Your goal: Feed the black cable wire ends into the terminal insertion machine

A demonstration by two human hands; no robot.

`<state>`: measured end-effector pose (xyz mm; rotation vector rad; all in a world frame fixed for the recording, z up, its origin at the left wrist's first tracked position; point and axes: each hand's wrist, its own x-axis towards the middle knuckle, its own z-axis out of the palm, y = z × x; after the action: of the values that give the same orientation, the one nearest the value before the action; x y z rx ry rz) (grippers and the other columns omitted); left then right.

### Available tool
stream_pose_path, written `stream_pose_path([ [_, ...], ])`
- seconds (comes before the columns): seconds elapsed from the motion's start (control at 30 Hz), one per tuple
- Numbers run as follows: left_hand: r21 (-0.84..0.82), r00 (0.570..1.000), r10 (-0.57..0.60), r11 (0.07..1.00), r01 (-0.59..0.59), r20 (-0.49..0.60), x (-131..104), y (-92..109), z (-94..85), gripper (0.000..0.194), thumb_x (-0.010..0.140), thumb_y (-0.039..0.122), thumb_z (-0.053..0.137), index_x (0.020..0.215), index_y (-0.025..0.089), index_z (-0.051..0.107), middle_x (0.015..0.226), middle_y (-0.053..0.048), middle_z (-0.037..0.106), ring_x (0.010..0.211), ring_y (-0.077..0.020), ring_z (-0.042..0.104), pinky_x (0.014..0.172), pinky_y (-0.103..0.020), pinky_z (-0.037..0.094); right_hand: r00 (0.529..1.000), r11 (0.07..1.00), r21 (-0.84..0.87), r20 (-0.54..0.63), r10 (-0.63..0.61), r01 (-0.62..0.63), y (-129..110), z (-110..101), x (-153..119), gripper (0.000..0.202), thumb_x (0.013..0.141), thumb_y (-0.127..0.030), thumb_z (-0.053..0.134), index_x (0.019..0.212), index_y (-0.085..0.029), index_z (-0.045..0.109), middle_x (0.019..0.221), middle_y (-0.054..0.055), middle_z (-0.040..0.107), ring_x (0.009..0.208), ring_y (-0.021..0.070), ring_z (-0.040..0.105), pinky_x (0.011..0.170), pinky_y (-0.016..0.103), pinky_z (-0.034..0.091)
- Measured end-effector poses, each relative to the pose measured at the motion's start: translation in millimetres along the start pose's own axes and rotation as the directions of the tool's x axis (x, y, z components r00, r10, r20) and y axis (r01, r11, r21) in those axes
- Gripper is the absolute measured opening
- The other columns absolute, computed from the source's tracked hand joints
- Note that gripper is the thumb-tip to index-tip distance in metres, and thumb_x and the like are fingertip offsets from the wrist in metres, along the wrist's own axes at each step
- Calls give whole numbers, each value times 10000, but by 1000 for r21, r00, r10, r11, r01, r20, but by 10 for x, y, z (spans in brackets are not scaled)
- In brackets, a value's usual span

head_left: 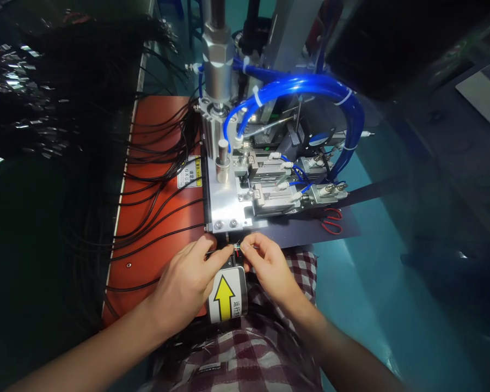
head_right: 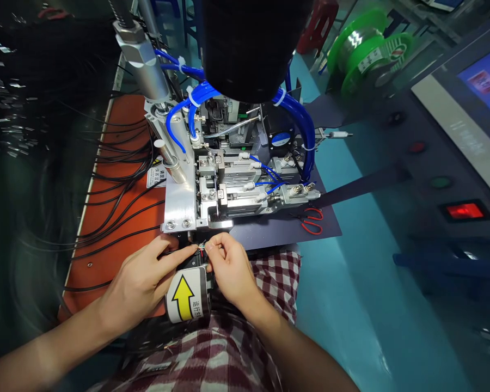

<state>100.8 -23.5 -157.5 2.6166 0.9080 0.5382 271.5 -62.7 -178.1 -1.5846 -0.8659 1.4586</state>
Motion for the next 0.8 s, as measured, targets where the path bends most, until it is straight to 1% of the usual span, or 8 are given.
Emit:
stream_pose_path([
  [0.13,15,1000,3,1000,-3,-3,-2,0,7,310,841,92,447,1097,105,621,792,-81,516,656,-199,538,533,-303,484,998,994,-97,-34,-48,45,25,21,-32,162,867,-311,489,744,-207,479,633,-41,482,530,116,490,518,250,374],
  [0.27,23,1000,2,1000,-2,-5,-6,2,6,306,840,91,448,1091,106,622,806,-86,524,673,-201,544,549,-305,489,979,955,-261,-108,-172,139,14,32,-54,159,876,-272,472,733,-205,485,680,-26,479,595,125,463,548,254,361],
  [0.33,18,1000,2,1000,-2,-7,-3,4,0,306,836,82,450,1089,107,620,808,-85,524,673,-201,543,549,-306,489,987,972,-203,-84,-139,120,17,30,-48,158,877,-279,473,738,-206,479,654,-32,473,578,123,455,545,253,362],
  [0.43,2,1000,3,1000,-3,-8,6,2,-4,306,833,75,456,1091,111,616,808,-81,523,668,-202,542,541,-308,488,999,999,-6,15,-51,51,46,27,-30,163,878,-313,479,756,-206,469,585,-51,456,520,114,448,515,248,361],
  [0.47,-7,1000,2,1000,-2,-6,8,-1,-2,305,833,75,459,1093,112,614,810,-81,524,669,-202,542,540,-309,489,998,998,26,21,-53,52,57,29,-26,165,876,-321,484,759,-204,472,578,-53,454,515,113,445,509,246,356],
  [0.6,-42,1000,-15,999,15,-3,6,-11,6,299,835,77,466,1094,100,613,823,-92,534,694,-204,554,562,-313,506,996,995,55,-35,-82,84,72,44,-12,169,855,-333,518,757,-197,493,597,-49,459,515,108,431,495,241,333],
  [0.67,-45,1000,-21,999,21,-4,4,-12,2,294,839,83,464,1090,95,616,820,-95,537,698,-205,556,568,-316,511,999,994,103,-12,-40,42,45,45,0,185,836,-343,539,739,-193,494,563,-55,461,494,104,416,489,239,315],
  [0.8,-54,999,-26,998,27,20,7,-3,-22,302,843,92,452,1099,108,611,847,-103,544,721,-212,561,589,-330,521,992,967,236,94,78,-98,-49,15,27,242,783,-356,583,642,-180,494,466,-67,445,454,92,360,500,239,273],
])
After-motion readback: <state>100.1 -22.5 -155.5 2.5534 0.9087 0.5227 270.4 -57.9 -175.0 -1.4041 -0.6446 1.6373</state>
